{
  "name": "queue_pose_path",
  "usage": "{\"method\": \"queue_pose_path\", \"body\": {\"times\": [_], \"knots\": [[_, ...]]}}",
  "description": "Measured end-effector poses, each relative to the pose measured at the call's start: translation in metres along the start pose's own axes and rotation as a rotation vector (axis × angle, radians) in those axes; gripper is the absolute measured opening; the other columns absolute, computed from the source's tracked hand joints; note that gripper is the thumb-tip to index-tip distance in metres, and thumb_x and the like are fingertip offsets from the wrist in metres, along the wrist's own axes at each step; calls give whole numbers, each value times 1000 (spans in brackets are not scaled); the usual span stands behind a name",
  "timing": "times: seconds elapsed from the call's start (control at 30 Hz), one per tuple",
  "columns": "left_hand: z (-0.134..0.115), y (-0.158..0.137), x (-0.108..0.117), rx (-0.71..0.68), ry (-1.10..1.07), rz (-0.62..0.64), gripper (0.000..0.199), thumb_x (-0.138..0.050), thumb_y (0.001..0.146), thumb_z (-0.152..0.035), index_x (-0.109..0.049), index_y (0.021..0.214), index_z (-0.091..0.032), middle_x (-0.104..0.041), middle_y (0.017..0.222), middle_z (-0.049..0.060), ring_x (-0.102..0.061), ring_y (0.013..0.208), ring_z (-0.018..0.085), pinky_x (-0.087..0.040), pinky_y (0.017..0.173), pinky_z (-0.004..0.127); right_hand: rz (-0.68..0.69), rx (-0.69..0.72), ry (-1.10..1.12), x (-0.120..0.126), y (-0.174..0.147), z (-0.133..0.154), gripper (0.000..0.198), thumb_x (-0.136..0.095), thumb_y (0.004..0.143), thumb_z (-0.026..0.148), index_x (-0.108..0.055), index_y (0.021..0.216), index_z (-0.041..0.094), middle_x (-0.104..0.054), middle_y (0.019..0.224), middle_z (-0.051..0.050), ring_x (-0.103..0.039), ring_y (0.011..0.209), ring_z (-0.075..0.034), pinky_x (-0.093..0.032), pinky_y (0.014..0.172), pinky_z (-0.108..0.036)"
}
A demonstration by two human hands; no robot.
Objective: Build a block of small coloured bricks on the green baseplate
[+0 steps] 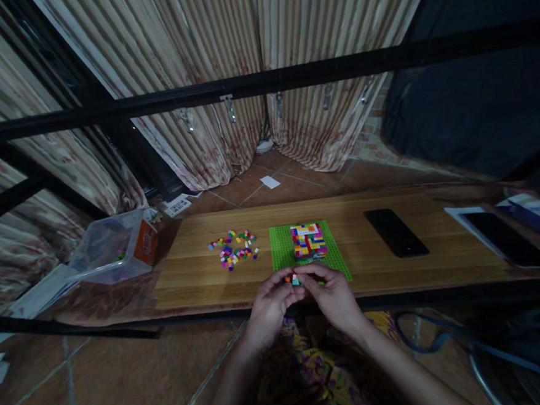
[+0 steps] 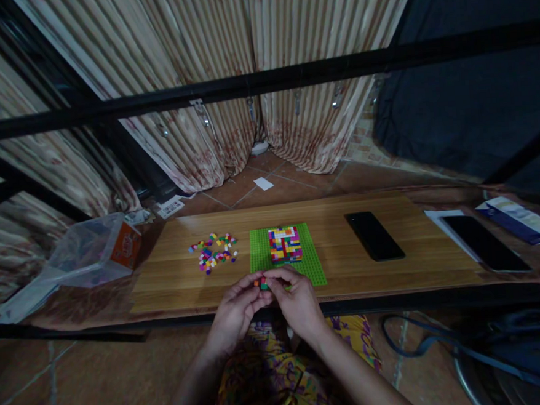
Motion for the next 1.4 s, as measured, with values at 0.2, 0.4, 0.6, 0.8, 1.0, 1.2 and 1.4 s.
{"method": "queue_pose_path", "body": {"times": [0.2,0.4,0.6,0.8,1.0,1.2,1.4], "knots": [[-2,1,0,-53,99,-33,37,-77,62,-23,-64,96,-14,-66,79,2,-60,61,8,-51,69,26,90,-7,-28,-3,-2,0,23,-56,80,31,-69,97,22,-67,96,-5,-63,88,-18,-50,79,-31],[-2,2,2,-63,165,-88,41,-79,60,-29,-62,94,-14,-65,70,0,-59,57,9,-52,64,25,76,-96,22,-3,-3,-7,19,-60,78,36,-68,84,20,-66,82,-3,-63,73,-17,-51,68,-29],[4,4,4,-62,183,-98,33,-78,61,-34,-61,81,-14,-63,61,-1,-59,55,9,-50,60,23,52,-178,131,-5,-4,-15,25,-61,77,41,-67,79,17,-67,76,-4,-61,70,-18,-50,67,-30],[4,5,3,-97,262,-63,30,-75,65,-36,-60,80,-15,-63,57,-2,-57,52,9,-48,58,22,55,-188,53,-5,-6,-10,26,-58,79,42,-66,76,17,-65,70,-2,-59,65,-16,-48,64,-29],[6,6,8,-63,302,-72,31,-75,64,-36,-60,81,-14,-64,57,-1,-58,53,9,-50,59,22,88,-269,209,-11,-7,-18,33,-61,75,48,-64,69,16,-63,63,-2,-57,61,-15,-45,62,-27],[10,10,11,-53,306,-55,34,-75,63,-38,-61,83,-14,-65,57,0,-60,53,11,-51,59,22,78,-354,326,-9,-6,-27,35,-65,70,51,-68,70,16,-64,60,-1,-56,57,-13,-43,58,-25],[9,18,25,-51,242,-147,38,-79,57,-39,-61,80,-14,-64,61,-1,-59,52,10,-52,57,23,-127,-133,140,23,29,-25,22,-69,68,40,-71,75,19,-71,76,-3,-62,72,-17,-46,71,-30]]}}
Point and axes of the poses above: each hand's wrist, its own y-axis towards the middle knuckle, its own x-axis out of the back of the hand, z = x × y, the point moved 5 cm from there along y, towards the middle knuckle
